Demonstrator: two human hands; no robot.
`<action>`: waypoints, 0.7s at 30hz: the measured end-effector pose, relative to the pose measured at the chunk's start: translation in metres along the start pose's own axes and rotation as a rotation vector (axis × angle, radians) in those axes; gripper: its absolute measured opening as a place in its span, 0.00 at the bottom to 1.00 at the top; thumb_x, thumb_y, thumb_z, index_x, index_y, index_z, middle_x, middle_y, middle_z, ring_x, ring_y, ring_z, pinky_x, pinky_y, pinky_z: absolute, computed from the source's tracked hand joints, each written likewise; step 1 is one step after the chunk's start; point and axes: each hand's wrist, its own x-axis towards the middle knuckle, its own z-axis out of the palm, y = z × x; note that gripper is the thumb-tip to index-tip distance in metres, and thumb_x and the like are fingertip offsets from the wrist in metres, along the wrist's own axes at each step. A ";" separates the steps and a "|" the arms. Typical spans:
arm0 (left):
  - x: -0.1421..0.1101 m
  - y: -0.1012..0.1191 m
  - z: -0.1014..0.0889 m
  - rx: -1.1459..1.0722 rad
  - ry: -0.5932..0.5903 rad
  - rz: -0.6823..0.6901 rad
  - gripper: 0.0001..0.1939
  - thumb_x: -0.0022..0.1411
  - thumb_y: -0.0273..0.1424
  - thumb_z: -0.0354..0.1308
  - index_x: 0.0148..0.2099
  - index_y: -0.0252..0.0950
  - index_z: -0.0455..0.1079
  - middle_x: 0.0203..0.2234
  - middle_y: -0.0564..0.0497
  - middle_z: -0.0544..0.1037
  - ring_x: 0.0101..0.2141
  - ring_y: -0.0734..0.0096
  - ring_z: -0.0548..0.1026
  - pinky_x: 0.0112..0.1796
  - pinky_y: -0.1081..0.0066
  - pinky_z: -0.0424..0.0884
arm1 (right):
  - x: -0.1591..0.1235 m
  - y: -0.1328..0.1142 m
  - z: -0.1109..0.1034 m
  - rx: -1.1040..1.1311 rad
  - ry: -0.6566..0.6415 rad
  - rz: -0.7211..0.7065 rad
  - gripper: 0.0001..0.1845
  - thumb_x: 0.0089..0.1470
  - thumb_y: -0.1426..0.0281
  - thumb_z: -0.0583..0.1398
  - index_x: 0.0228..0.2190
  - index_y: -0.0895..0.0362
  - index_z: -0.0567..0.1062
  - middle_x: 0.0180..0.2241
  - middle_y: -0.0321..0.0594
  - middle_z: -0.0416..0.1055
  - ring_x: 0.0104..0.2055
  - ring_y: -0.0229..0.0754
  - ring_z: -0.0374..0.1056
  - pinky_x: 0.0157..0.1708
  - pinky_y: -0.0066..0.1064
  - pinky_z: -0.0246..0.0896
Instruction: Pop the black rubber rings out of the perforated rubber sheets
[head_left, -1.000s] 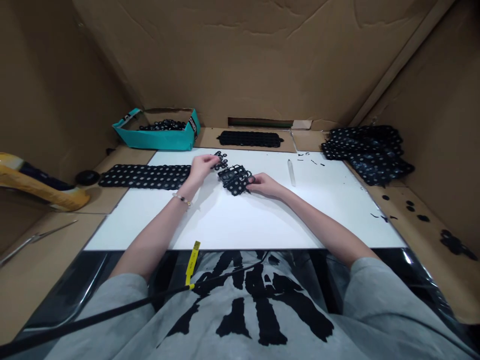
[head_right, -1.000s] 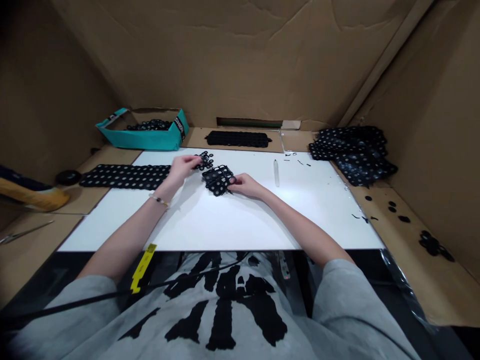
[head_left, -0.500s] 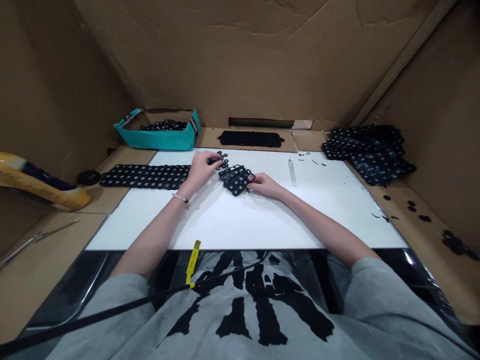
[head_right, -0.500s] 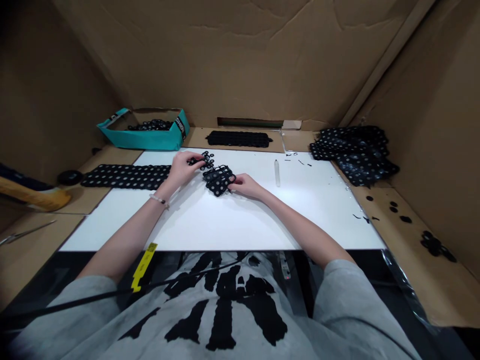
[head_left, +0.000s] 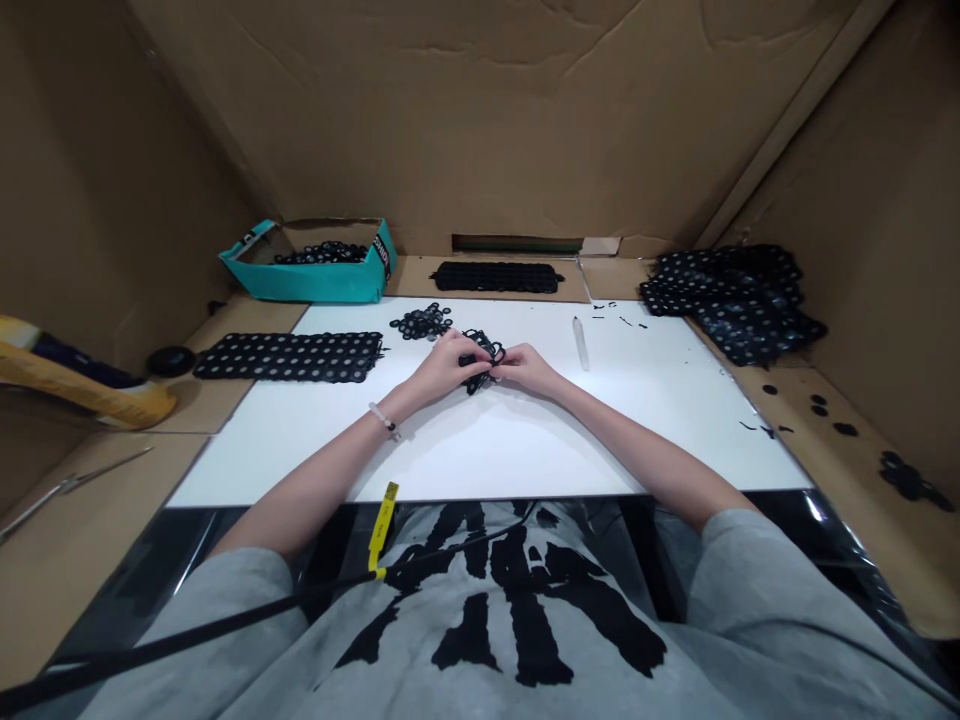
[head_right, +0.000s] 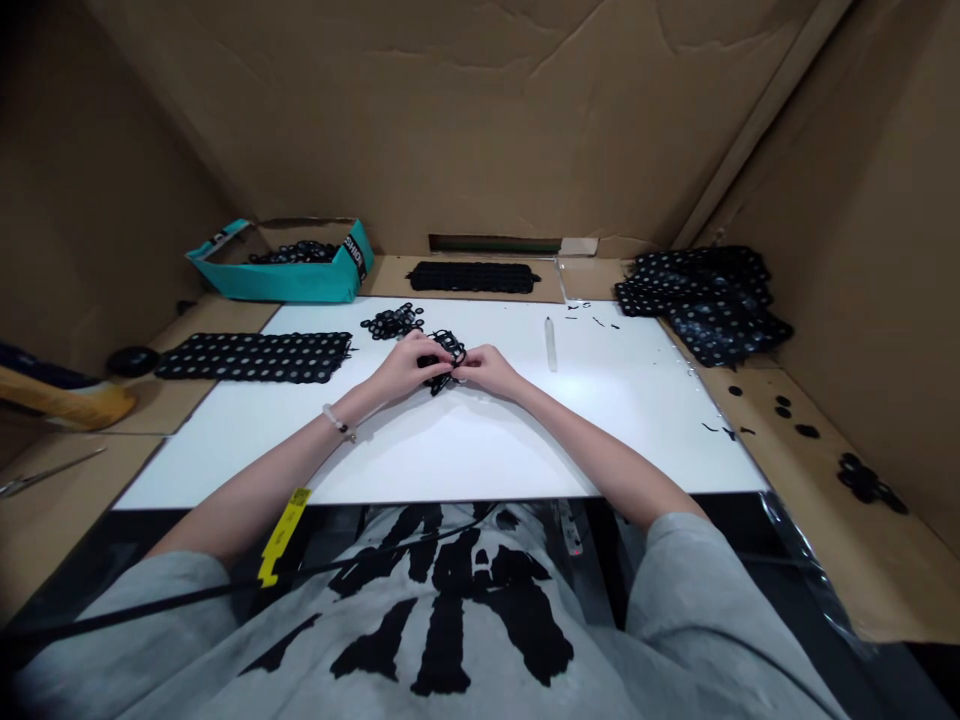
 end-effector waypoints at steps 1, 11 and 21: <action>0.001 0.000 0.001 -0.015 0.000 -0.017 0.13 0.61 0.42 0.59 0.39 0.41 0.80 0.36 0.48 0.82 0.40 0.58 0.70 0.46 0.60 0.64 | 0.000 0.000 0.000 0.016 0.014 0.009 0.13 0.39 0.63 0.65 0.22 0.61 0.77 0.20 0.35 0.70 0.26 0.37 0.62 0.30 0.29 0.55; 0.009 -0.008 -0.002 -0.313 0.076 -0.333 0.13 0.53 0.39 0.64 0.35 0.35 0.81 0.34 0.45 0.83 0.38 0.56 0.78 0.43 0.62 0.71 | 0.003 -0.002 0.003 0.079 0.110 0.070 0.08 0.37 0.67 0.60 0.16 0.60 0.72 0.17 0.34 0.66 0.23 0.35 0.60 0.26 0.28 0.53; 0.012 -0.018 0.000 -0.530 0.189 -0.459 0.21 0.43 0.46 0.70 0.33 0.33 0.81 0.34 0.44 0.83 0.38 0.57 0.77 0.42 0.62 0.71 | 0.014 0.003 0.000 0.121 0.155 0.105 0.08 0.36 0.67 0.59 0.14 0.59 0.71 0.16 0.34 0.64 0.22 0.34 0.56 0.22 0.26 0.49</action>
